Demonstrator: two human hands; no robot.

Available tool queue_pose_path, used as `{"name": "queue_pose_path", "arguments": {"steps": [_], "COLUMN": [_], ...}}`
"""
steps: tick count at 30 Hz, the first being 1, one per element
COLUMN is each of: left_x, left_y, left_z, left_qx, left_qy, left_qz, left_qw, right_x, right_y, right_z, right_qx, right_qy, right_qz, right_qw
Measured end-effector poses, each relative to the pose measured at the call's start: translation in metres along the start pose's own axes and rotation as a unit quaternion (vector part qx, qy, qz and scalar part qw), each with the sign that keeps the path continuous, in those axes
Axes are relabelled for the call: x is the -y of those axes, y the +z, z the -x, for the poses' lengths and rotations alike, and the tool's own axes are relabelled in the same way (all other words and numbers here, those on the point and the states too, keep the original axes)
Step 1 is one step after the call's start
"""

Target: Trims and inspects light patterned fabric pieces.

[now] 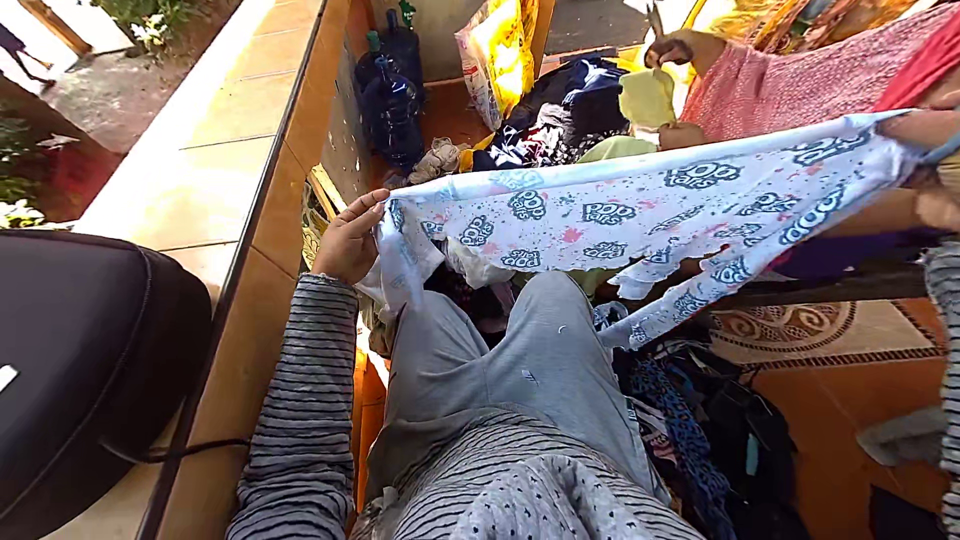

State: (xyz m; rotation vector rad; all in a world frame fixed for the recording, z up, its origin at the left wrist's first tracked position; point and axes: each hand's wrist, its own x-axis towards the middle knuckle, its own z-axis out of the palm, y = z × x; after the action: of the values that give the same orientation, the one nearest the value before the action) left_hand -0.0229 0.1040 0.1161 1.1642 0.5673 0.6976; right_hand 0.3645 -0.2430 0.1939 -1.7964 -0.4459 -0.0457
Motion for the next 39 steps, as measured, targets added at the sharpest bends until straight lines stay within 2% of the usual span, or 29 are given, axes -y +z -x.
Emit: {"name": "queue_pose_path", "arguments": {"steps": [3,6,8,11,12,14,16,19,20,22,25,26,28,30,32,33,35,38,39], "left_x": [-0.01,-0.014,-0.012,0.001,0.007,0.02,0.018,-0.005,-0.013,-0.025,-0.033,-0.034,-0.026,-0.005,0.029,0.049,0.086,0.113,0.115], "left_y": [0.021,0.052,0.082,0.132,0.147,0.164,0.163,0.142,0.134,0.116,0.086,0.075,0.056,0.048,0.049,0.053,0.066,0.093,0.1], "left_z": [0.003,0.006,0.013,0.028,0.033,0.041,0.046,0.055,0.058,0.06,0.06,0.059,0.057,0.057,0.059,0.062,0.074,0.087,0.087], "left_qx": [0.05,0.113,0.164,0.256,0.273,0.261,0.217,0.172,0.157,0.14,0.112,0.096,0.024,-0.089,-0.136,-0.115,-0.023,0.113,0.126], "left_qy": [0.025,0.056,0.087,0.152,0.173,0.212,0.2,0.109,0.092,0.088,0.134,0.152,0.161,0.108,0.032,0.01,0.015,0.058,0.067], "left_qz": [0.031,0.03,-0.006,-0.132,-0.156,-0.171,-0.148,-0.015,0.028,0.095,0.15,0.165,0.187,0.158,0.083,0.044,-0.031,-0.08,-0.067], "left_qw": [0.998,0.992,0.983,0.945,0.933,0.926,0.944,0.979,0.983,0.982,0.973,0.97,0.969,0.978,0.987,0.992,0.999,0.989,0.988], "right_x": [-0.001,0.001,0.037,0.095,0.103,0.109,0.097,0.051,0.029,-0.018,-0.068,-0.075,-0.079,-0.076,-0.062,-0.049,-0.017,0.031,0.043], "right_y": [0.012,0.027,0.049,0.093,0.104,0.122,0.133,0.141,0.144,0.152,0.162,0.16,0.154,0.151,0.15,0.151,0.155,0.164,0.167], "right_z": [0.004,0.023,0.05,0.093,0.104,0.12,0.125,0.129,0.135,0.155,0.176,0.179,0.182,0.18,0.178,0.177,0.18,0.185,0.184], "right_qx": [0.057,0.157,0.227,0.313,0.339,0.358,0.342,0.336,0.352,0.405,0.468,0.457,0.383,0.291,0.245,0.243,0.272,0.373,0.396], "right_qy": [-0.056,-0.139,-0.136,-0.14,-0.146,-0.168,-0.219,-0.284,-0.27,-0.172,-0.027,-0.003,0.016,-0.007,-0.03,-0.036,-0.031,0.016,0.02], "right_qz": [-0.118,-0.211,-0.298,-0.431,-0.452,-0.463,-0.436,-0.332,-0.29,-0.177,-0.033,-0.028,-0.08,-0.114,-0.121,-0.138,-0.216,-0.388,-0.415], "right_qw": [0.99,0.955,0.917,0.835,0.812,0.793,0.803,0.835,0.848,0.88,0.883,0.889,0.92,0.95,0.962,0.96,0.937,0.843,0.819]}}
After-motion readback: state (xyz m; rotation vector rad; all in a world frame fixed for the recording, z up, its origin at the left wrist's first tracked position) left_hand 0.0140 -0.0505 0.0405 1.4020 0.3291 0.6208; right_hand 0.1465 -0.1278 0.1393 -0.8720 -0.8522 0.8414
